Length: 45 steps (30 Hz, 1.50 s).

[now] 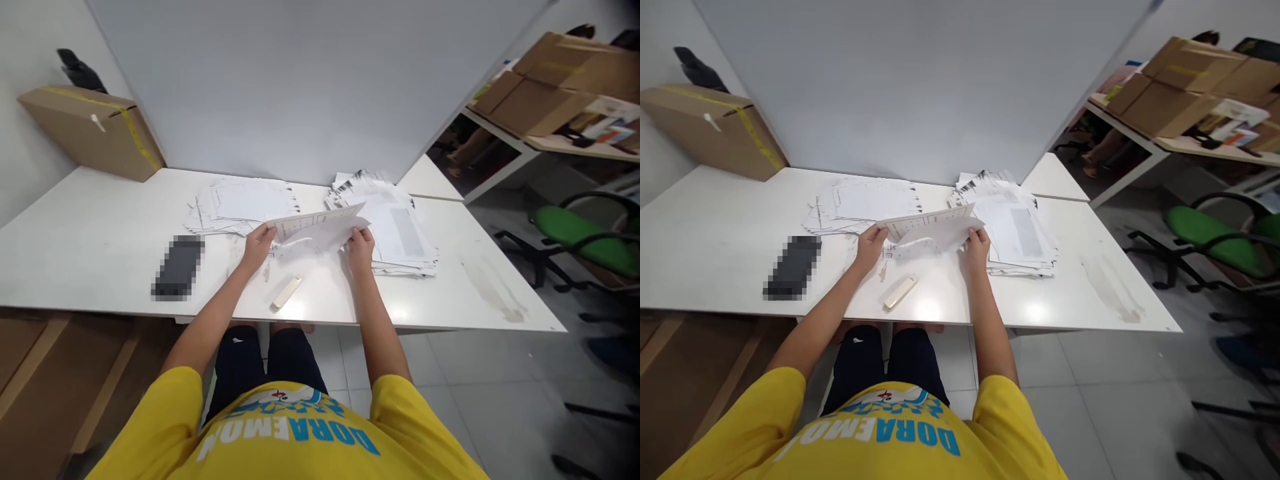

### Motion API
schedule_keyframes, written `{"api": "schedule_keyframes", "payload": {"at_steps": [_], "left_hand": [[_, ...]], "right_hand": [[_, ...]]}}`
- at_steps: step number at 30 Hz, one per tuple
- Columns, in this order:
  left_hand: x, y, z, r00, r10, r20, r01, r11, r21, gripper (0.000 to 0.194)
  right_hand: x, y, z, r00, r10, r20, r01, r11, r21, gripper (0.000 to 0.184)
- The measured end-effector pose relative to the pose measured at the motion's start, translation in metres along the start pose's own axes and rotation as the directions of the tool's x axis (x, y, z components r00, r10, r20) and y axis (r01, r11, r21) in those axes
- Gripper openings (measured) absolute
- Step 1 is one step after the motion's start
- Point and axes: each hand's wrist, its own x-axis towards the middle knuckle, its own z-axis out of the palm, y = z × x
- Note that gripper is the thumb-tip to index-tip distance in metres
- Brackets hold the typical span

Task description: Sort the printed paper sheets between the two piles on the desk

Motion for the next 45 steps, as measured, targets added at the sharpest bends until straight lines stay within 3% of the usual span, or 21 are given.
{"api": "schedule_keyframes", "payload": {"at_steps": [8,16,20,24,30,32,37,41,45], "left_hand": [[0.002,0.002,0.0,0.996,0.054,-0.074,-0.051,0.998,0.042,0.048],[-0.002,0.003,0.003,0.986,0.125,-0.11,-0.109,0.984,0.138,0.053],[-0.015,-0.006,0.009,0.989,0.148,-0.023,-0.146,0.988,0.052,0.056],[-0.022,-0.025,0.014,0.973,0.197,0.121,-0.189,0.979,-0.074,0.074],[-0.029,-0.033,0.015,0.922,0.318,0.223,-0.341,0.937,0.074,0.102],[-0.031,-0.027,0.015,0.906,0.339,0.254,-0.381,0.914,0.136,0.094],[-0.03,-0.017,0.016,0.908,0.252,0.333,-0.34,0.91,0.239,0.052],[-0.024,-0.02,0.013,0.928,0.26,0.267,-0.321,0.922,0.218,0.053],[-0.02,-0.027,0.008,0.974,0.159,0.164,-0.194,0.954,0.227,0.062]], "right_hand": [[0.0,-0.005,0.004,0.991,-0.098,0.089,0.108,0.988,-0.11,0.032],[-0.007,-0.004,0.012,0.981,-0.058,0.185,0.098,0.971,-0.217,0.038],[-0.009,-0.002,0.013,0.99,-0.035,0.139,0.075,0.951,-0.299,0.041],[-0.012,0.002,0.013,0.996,-0.047,0.07,0.066,0.953,-0.296,0.04],[-0.013,0.003,0.014,0.985,-0.11,0.132,0.138,0.963,-0.231,0.042],[-0.012,0.005,0.014,0.983,-0.093,0.157,0.127,0.965,-0.227,0.048],[-0.006,0.012,0.017,0.968,-0.004,0.25,0.06,0.975,-0.216,0.056],[-0.001,0.008,0.009,0.966,-0.021,0.259,0.077,0.976,-0.206,0.052],[-0.004,-0.01,-0.006,0.914,0.073,0.399,0.016,0.977,-0.214,0.055]]}}
